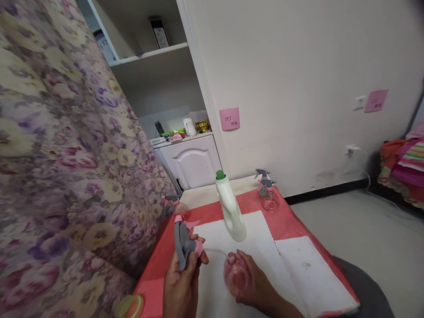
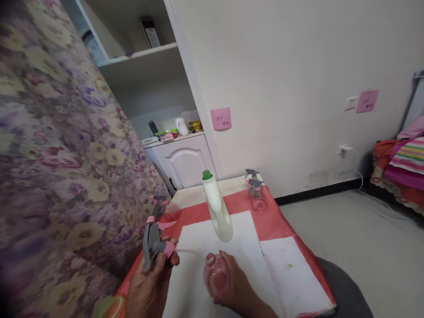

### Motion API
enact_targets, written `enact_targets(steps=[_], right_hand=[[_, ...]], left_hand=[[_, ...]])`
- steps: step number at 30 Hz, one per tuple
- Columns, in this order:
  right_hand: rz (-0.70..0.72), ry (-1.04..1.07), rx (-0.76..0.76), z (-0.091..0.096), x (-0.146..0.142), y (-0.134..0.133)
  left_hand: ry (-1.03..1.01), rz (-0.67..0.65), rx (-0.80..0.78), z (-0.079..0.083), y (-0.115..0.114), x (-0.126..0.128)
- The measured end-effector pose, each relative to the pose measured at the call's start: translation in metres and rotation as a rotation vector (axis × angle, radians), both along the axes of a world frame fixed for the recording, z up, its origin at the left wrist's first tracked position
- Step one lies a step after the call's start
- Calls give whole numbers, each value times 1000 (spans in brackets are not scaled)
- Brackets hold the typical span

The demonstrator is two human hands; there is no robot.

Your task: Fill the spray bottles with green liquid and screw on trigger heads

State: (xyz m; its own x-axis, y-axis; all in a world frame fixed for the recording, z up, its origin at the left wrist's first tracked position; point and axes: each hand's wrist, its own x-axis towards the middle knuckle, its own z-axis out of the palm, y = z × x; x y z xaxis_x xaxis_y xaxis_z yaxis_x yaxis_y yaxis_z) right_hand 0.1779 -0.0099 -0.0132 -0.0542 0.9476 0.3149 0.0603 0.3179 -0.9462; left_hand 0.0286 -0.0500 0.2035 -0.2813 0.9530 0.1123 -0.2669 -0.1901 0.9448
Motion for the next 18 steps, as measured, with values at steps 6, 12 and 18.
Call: enact_targets(steps=[6,12,18], right_hand=[[43,-24,-57,5,2,1],[52,-14,-31,6,1,0],[53,6,-13,-3,-2,4]], left_hand=[[245,47,29,-14,9,8],[404,-39,-2,-41,19,0],[460,-182,-35,-76,26,2]])
